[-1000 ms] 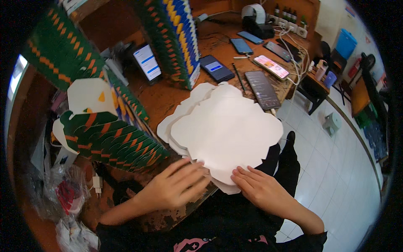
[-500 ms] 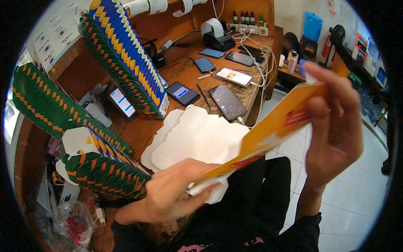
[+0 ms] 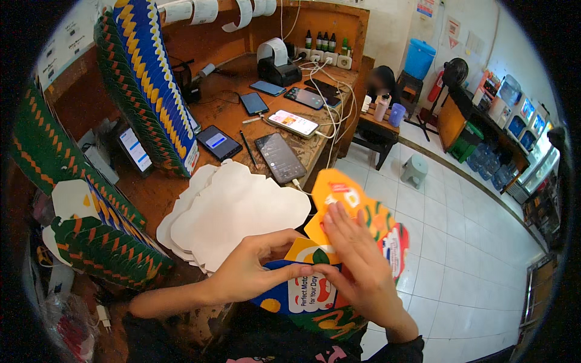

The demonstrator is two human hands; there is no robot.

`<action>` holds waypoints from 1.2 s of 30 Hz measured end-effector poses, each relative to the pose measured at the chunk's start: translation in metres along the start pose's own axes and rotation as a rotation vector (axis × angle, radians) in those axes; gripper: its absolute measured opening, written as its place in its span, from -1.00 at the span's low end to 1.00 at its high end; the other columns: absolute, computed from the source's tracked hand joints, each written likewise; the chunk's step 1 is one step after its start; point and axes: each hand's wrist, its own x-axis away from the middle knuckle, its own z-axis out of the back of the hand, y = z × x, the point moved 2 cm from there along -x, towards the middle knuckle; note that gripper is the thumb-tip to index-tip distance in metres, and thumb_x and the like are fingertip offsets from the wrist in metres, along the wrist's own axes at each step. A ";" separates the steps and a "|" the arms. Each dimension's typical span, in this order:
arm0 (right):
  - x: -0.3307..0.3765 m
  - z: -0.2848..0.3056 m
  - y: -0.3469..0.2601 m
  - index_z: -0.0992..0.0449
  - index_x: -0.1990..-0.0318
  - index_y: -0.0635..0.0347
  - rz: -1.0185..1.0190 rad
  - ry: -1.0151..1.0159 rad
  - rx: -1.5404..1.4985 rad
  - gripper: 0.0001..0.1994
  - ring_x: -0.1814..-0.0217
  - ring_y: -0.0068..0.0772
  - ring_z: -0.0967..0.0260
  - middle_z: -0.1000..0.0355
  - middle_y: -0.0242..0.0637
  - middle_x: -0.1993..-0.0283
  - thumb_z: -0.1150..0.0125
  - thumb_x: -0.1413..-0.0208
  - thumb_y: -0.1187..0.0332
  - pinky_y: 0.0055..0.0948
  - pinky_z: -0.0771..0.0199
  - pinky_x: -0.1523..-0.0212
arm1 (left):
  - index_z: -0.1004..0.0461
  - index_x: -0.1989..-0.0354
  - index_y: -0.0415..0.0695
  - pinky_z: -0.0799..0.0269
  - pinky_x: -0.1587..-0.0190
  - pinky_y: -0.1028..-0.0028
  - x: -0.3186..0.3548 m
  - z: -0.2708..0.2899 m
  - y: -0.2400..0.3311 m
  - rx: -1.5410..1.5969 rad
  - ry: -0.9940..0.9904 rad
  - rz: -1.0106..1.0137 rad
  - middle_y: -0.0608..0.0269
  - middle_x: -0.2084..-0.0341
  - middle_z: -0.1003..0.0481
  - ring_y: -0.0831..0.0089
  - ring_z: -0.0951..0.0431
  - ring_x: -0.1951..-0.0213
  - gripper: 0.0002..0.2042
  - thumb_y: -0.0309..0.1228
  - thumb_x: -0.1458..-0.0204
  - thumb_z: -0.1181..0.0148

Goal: The person sits on the floor and repeatedly folds flat, colorful paper sheets into small boxes. They insert each finished box into a growing stack on the table. The person handles the paper by hand, folding edges and tucking flaps to form the box shape.

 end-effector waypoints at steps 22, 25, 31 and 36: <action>0.099 -0.002 0.029 -0.58 0.27 -0.02 -0.161 -0.071 -0.342 -0.77 -0.16 -0.18 -0.22 -0.51 -0.42 0.16 -0.22 0.11 0.54 -0.14 -0.10 -0.22 | -0.07 -0.16 -0.31 -0.35 -0.03 0.41 -0.014 -0.025 -0.111 1.154 -0.253 0.621 0.00 0.04 -0.39 0.33 -0.44 0.01 -0.34 0.08 -0.13 0.22; 0.104 -0.015 0.035 -0.62 0.33 -0.25 -0.134 -0.264 -0.477 -0.76 -0.17 -0.26 -0.09 -0.38 -0.59 0.19 -0.38 0.26 0.31 -0.24 -0.04 -0.20 | -0.11 -0.16 -0.30 -0.34 -0.06 0.37 -0.013 -0.025 -0.112 1.080 -0.295 0.722 0.04 -0.10 -0.26 0.36 -0.40 -0.03 -0.30 0.12 -0.09 0.22; 0.111 -0.031 0.062 -0.62 0.42 -0.15 -0.223 -0.221 -0.650 -0.79 -0.18 -0.17 -0.01 -0.23 -0.39 0.14 -0.44 0.34 0.26 -0.16 0.00 -0.20 | -0.09 -0.14 -0.16 -0.37 -0.06 0.33 -0.008 -0.034 -0.117 0.793 -0.230 0.689 0.16 -0.02 -0.32 0.36 -0.38 -0.04 -0.47 -0.45 0.01 -0.17; 0.118 -0.041 0.051 -0.52 0.44 0.06 -0.507 0.032 -0.392 -0.77 -0.17 -0.15 0.00 -0.07 -0.16 0.00 -0.44 0.31 0.33 -0.14 -0.04 -0.18 | -0.10 -0.11 -0.14 -0.39 -0.03 0.34 -0.012 -0.034 -0.118 0.683 -0.115 0.451 0.18 0.02 -0.34 0.39 -0.38 -0.02 -0.48 -0.46 0.01 -0.20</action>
